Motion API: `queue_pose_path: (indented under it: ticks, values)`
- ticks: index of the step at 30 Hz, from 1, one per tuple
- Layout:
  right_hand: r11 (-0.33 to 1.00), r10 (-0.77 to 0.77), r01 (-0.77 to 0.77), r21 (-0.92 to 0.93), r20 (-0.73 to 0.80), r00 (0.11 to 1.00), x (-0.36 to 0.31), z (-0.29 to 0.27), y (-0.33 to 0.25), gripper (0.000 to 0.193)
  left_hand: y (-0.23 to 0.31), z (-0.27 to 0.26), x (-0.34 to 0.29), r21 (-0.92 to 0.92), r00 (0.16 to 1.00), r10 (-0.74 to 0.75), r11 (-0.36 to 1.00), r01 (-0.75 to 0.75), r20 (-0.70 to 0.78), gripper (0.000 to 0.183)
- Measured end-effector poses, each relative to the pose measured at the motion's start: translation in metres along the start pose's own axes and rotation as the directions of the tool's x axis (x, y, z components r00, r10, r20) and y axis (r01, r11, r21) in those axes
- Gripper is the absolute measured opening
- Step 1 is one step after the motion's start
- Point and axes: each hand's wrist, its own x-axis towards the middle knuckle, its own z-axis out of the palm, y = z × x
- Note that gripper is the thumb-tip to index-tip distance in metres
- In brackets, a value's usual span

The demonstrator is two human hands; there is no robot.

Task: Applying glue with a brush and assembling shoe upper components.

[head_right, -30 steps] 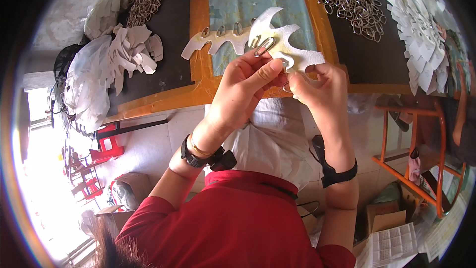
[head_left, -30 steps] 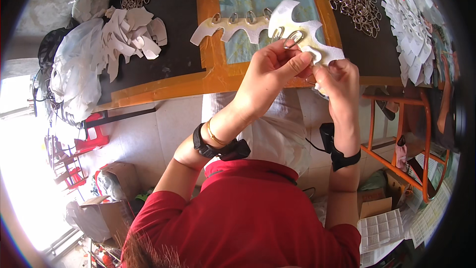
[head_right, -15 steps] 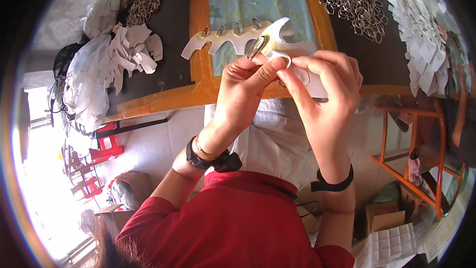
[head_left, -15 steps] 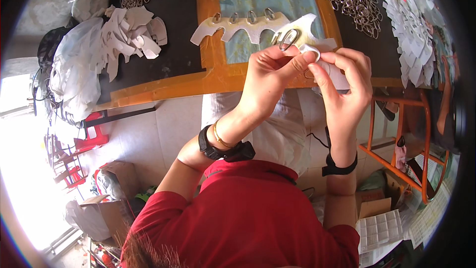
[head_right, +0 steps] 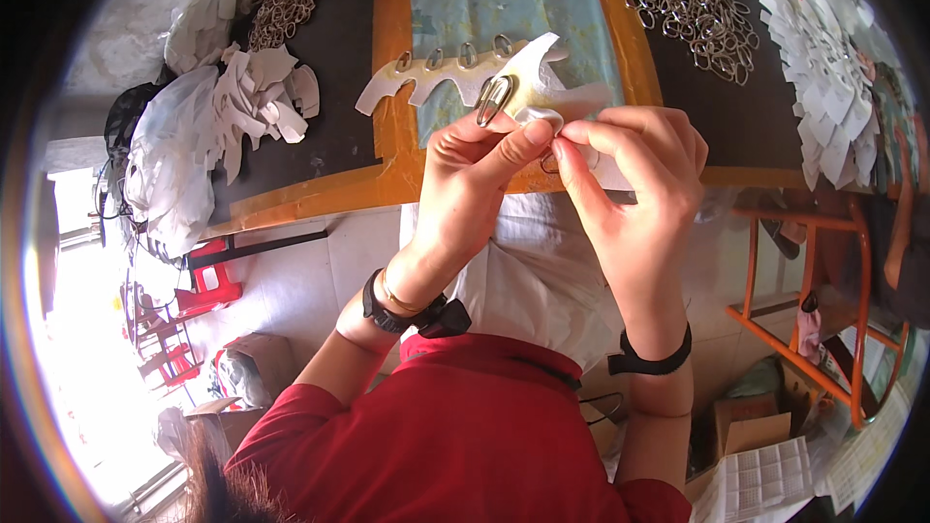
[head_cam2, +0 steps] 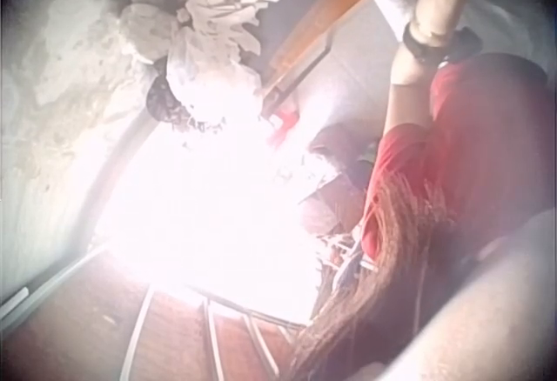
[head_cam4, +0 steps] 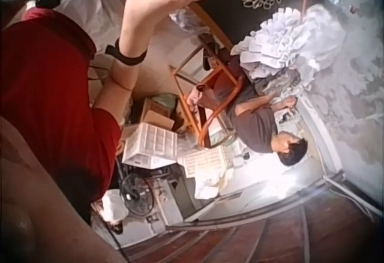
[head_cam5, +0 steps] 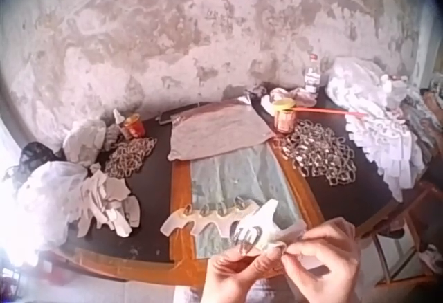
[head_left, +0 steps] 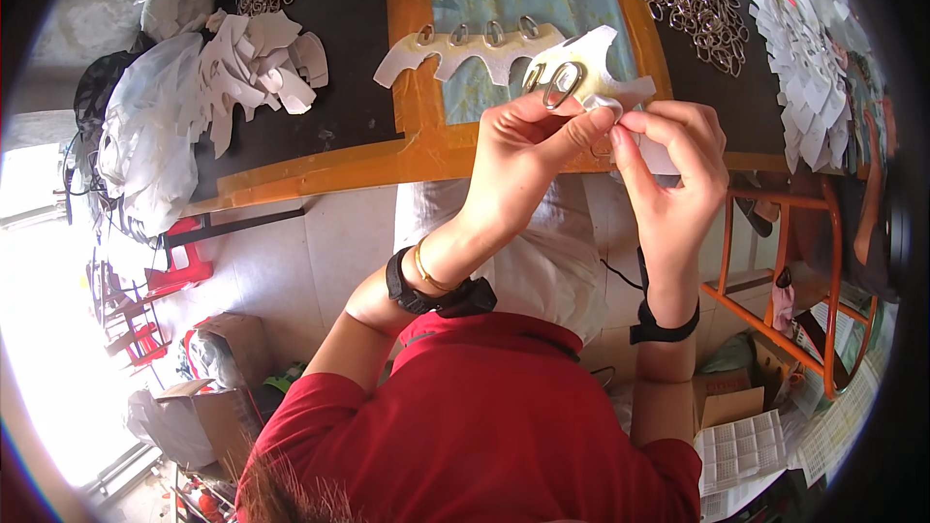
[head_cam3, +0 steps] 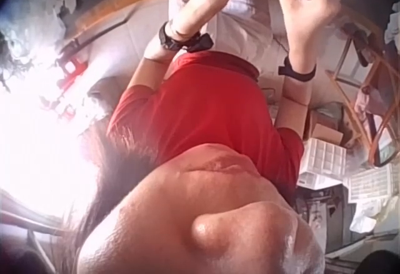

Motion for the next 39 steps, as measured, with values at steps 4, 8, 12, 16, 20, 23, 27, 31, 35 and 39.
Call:
queue_pose_path:
  ticks: [4, 8, 12, 16, 20, 23, 27, 31, 35, 39]
  values:
    - [0.993, -0.083, 0.081, -0.09, -0.018, 0.996, 0.001, 0.001, -0.006, 0.019, 0.0, -0.002, 0.0, 0.024, 0.999, 0.041, 0.999, -0.041, -0.001, 0.007]
    - [0.976, -0.155, 0.141, -0.166, -0.073, 0.985, -0.001, 0.004, -0.002, 0.017, -0.001, 0.001, -0.001, -0.007, 1.0, -0.001, 1.0, 0.001, -0.014, 0.005]
    - [0.998, -0.06, 0.062, 0.019, -0.081, 0.995, -0.001, 0.006, 0.001, 0.016, -0.004, -0.003, -0.001, 0.005, 1.0, 0.001, 1.0, -0.001, -0.011, 0.004]
    - [0.995, 0.082, -0.079, 0.059, -0.065, 0.994, 0.0, 0.006, 0.0, 0.017, -0.003, 0.006, -0.002, 0.074, 0.998, 0.062, 0.995, -0.06, -0.026, 0.007]
    - [0.997, -0.029, 0.023, -0.071, -0.09, 0.996, 0.001, 0.006, 0.001, 0.018, -0.003, 0.012, -0.004, 0.109, 0.995, 0.092, 0.99, -0.088, -0.029, 0.01]
    - [1.0, 0.009, -0.012, -0.027, -0.084, 0.996, 0.0, 0.008, 0.002, 0.018, -0.006, 0.006, -0.003, 0.142, 0.991, 0.132, 0.981, -0.129, -0.009, 0.012]
    - [0.991, 0.09, -0.083, 0.106, -0.063, 0.994, 0.002, 0.007, 0.0, 0.018, -0.006, 0.011, -0.005, 0.057, 0.986, 0.151, 0.987, -0.147, -0.068, 0.012]
    - [0.962, 0.196, -0.2, 0.186, 0.037, 0.98, -0.004, 0.006, 0.002, 0.014, -0.009, 0.013, -0.007, 0.128, 0.973, 0.213, 0.971, -0.202, -0.085, 0.01]
    - [0.787, 0.442, -0.45, 0.423, 0.123, 0.888, -0.001, 0.005, 0.006, 0.014, -0.006, 0.01, -0.008, 0.118, 0.973, 0.229, 0.968, -0.223, -0.034, 0.012]
    - [0.827, 0.373, -0.427, 0.365, 0.211, 0.904, -0.003, 0.0, 0.009, 0.017, -0.004, 0.01, -0.005, -0.005, 0.985, 0.174, 0.985, -0.174, 0.011, 0.013]
